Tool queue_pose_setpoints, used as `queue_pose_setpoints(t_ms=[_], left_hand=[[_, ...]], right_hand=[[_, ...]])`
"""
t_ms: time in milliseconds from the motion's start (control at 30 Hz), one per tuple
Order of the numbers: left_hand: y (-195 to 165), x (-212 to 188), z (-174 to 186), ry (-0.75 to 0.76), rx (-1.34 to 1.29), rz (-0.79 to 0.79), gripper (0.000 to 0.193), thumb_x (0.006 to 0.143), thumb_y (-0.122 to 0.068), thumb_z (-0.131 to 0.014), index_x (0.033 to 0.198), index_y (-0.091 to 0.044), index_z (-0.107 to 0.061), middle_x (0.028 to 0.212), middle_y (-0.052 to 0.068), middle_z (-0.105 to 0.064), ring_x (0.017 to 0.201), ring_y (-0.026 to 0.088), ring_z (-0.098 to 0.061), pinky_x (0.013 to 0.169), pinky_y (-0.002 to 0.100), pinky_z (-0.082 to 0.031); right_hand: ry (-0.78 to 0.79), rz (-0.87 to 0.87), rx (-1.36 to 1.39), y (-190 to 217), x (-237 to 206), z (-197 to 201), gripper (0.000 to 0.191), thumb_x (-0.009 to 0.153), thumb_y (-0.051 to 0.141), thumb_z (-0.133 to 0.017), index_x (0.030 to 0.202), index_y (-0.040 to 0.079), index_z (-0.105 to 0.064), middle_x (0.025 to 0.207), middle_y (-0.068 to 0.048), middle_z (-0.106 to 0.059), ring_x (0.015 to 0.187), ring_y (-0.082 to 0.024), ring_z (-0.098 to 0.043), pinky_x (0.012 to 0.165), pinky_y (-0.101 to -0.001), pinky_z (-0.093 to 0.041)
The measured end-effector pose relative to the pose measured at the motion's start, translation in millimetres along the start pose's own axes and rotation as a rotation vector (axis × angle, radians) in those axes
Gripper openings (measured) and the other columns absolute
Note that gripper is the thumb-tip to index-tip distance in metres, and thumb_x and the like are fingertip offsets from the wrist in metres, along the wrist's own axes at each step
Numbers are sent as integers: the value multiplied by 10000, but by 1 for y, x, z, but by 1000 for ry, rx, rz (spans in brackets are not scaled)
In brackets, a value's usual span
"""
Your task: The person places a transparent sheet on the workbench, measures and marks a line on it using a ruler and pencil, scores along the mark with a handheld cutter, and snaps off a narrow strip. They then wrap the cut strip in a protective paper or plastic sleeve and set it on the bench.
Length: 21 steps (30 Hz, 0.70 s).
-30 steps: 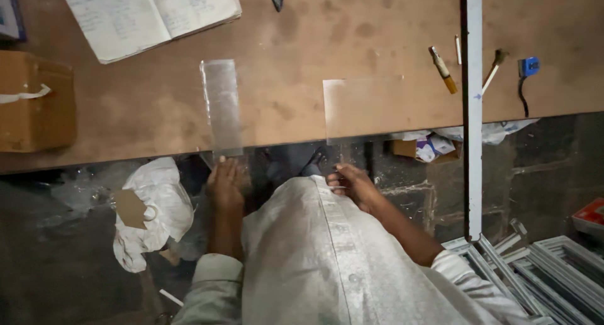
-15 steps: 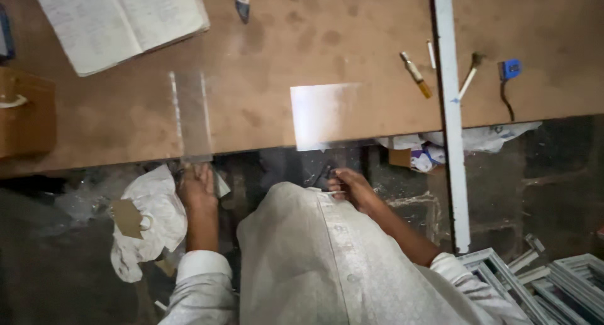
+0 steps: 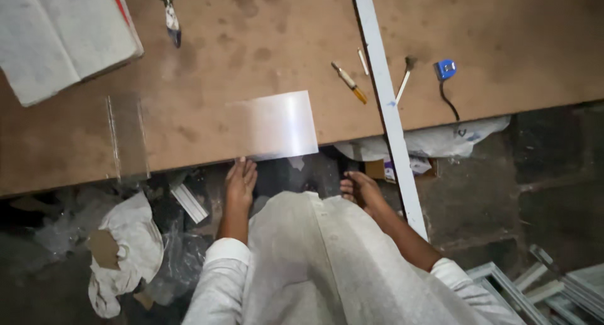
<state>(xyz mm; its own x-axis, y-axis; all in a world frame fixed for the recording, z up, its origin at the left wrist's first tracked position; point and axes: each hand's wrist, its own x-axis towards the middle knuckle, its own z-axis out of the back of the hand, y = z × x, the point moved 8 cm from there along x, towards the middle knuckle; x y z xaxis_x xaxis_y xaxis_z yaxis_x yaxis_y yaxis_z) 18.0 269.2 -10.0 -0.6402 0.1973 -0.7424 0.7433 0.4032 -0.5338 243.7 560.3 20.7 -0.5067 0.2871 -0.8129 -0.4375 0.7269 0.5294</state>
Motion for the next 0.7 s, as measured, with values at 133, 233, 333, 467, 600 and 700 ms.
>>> queue_pose_setpoints(t_ms=[133,233,333,467,600,700], left_hand=[[4,-10,-26,-28,-18,-34,458,946,-325,-700,1296,-54,-580,1291,143,-676,1190,272,-679,940,367,-552],[12,-21,-27,-109,-8,-9,368,966,-359,-687,1184,-78,-596,1160,100,-711,1050,228,-714,850,335,-571],[18,-28,-38,-34,-60,-10,309,1005,-410,-695,1045,-120,-595,928,73,-710,790,176,-683,654,295,-548],[13,-36,-55,114,-107,-48,237,961,-354,-723,980,-134,-637,773,72,-697,606,171,-638,494,290,-490],[20,-48,-42,20,-43,39,281,911,-294,-705,1169,-188,-676,988,52,-764,829,188,-712,704,345,-562],[22,-60,-43,61,-51,33,319,906,-259,-705,1211,-187,-649,1070,45,-775,908,180,-711,786,353,-565]], right_hand=[[25,-1,-47,10,0,10,314,995,328,-579,1178,83,-649,938,-85,-711,797,-189,-691,687,-368,-590],[105,-25,-67,7,1,7,310,968,326,-597,1169,96,-650,945,-76,-729,807,-199,-725,700,-347,-600],[217,-54,-70,-1,3,-14,308,979,319,-623,1160,79,-688,933,-67,-723,773,-170,-679,659,-324,-573],[482,-30,-80,-1,7,-86,259,988,291,-639,1090,56,-678,914,-71,-723,776,-168,-705,569,-289,-490],[424,-8,-177,-3,17,-140,247,972,319,-673,1060,89,-656,946,-62,-725,840,-162,-711,507,-279,-348],[482,124,10,11,11,-171,297,937,281,-686,1123,50,-690,1017,-72,-721,941,-159,-694,850,-290,-576]])
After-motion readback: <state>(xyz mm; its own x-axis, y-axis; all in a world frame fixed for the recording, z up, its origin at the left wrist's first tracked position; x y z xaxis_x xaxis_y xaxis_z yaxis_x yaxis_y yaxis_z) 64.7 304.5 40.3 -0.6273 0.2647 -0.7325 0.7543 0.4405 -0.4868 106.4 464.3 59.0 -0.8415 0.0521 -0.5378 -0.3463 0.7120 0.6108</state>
